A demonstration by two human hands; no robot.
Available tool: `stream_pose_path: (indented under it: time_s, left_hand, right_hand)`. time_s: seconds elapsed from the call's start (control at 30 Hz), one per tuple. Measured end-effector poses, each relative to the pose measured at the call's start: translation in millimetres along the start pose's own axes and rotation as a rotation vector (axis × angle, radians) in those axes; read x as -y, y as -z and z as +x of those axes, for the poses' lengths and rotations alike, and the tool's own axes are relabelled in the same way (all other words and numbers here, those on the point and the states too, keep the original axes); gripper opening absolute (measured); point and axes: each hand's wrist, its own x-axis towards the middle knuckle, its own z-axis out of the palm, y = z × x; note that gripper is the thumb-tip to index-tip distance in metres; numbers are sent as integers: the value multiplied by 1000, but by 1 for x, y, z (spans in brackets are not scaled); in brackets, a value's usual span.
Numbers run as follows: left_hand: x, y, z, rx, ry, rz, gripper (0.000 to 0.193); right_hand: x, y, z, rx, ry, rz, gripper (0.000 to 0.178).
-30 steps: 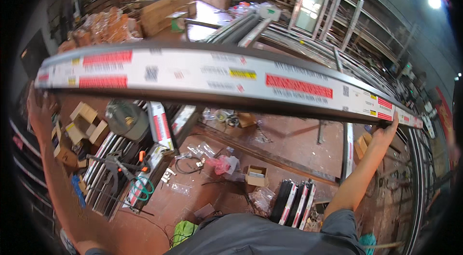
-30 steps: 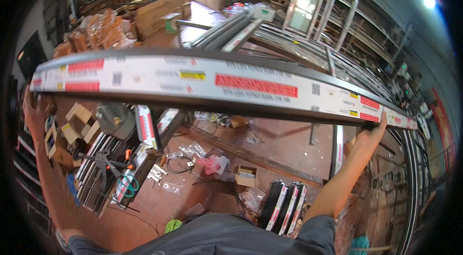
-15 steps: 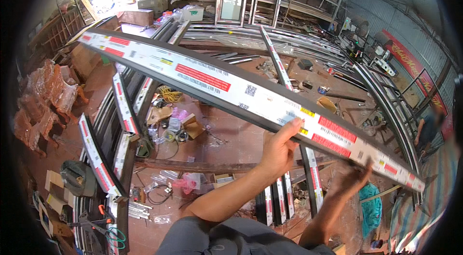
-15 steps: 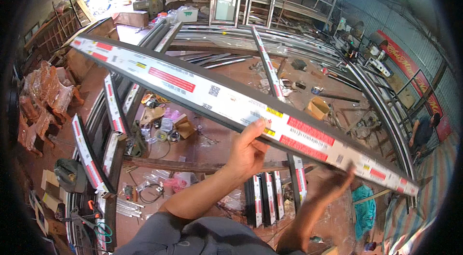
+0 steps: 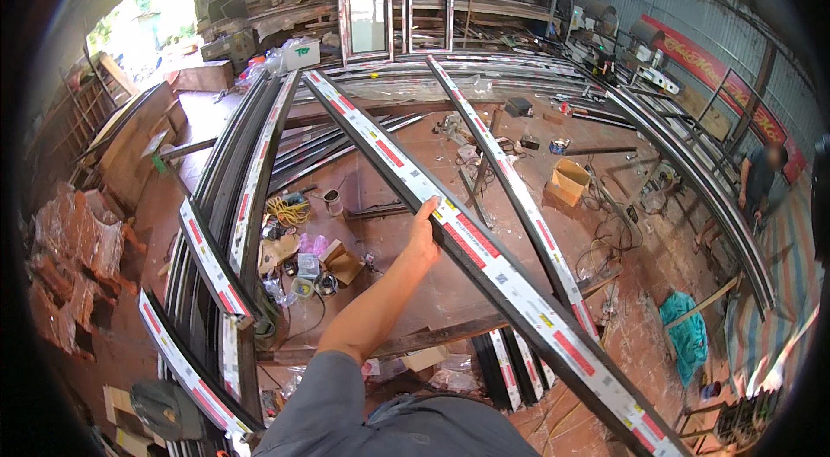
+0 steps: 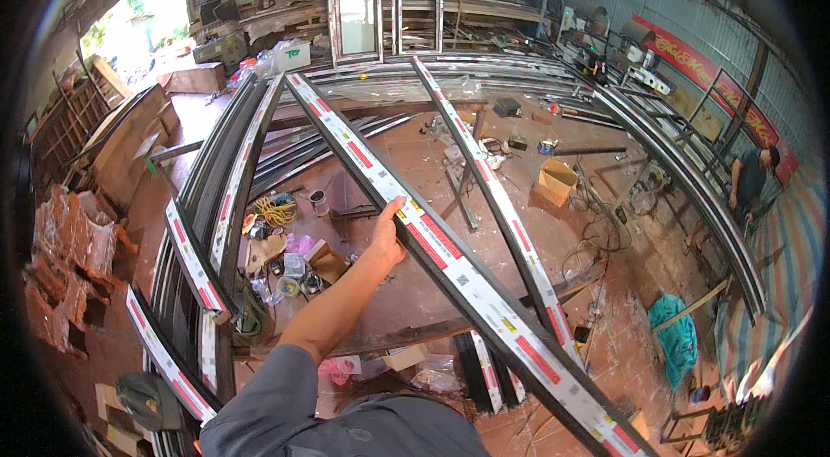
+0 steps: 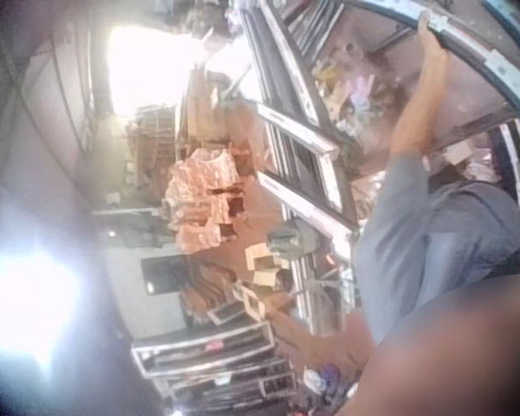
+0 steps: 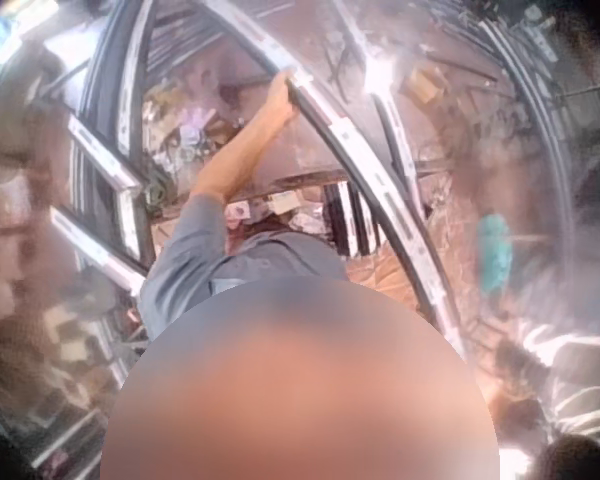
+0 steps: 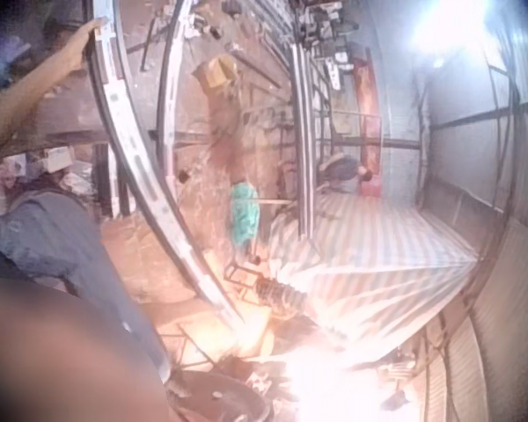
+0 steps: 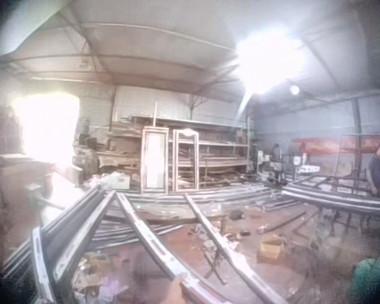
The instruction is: The person assembles aluminum window frames by inserting rubber gaskets into the frame profiles, cutting the gaskets to length, and joining the frame corners. The person uses shears to trim the gaskets and a power drill to fasten the frame corners together.
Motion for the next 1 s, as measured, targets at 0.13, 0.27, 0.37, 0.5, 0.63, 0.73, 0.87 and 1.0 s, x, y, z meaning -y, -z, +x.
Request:
stream_pose_path:
  time_s: [0.13, 0.27, 0.37, 0.5, 0.63, 0.73, 0.87, 1.0]
  left_hand:
    - [14, 34, 29, -36, 67, 104, 42]
    - [35, 80, 40, -71, 111, 50, 37]
    - [78, 88, 19, -127, 135, 160, 42]
    - [167, 82, -101, -111, 439, 380, 48]
    - [256, 83, -223, 213, 767, 459, 47]
    - [289, 85, -202, 114, 795, 521, 46]
    - [238, 74, -123, -258, 380, 320, 35]
    - [175, 68, -91, -313, -114, 470, 65]
  right_hand:
    - [1, 50, -60, -88, -70, -34, 68]
    - [-5, 98, -112, -100, -187, -1, 69]
    - [-16, 138, -145, -20, -298, 57, 70]
    - [-89, 97, -194, 43, -289, 10, 53]
    - [-132, -9, -257, 3, -1000, 178, 45]
    - [-145, -48, -274, 456, -1189, -359, 46]
    - [-63, -97, -214, 967, -831, -366, 36]
    - [-67, -105, -100, 1047, 156, -1064, 52]
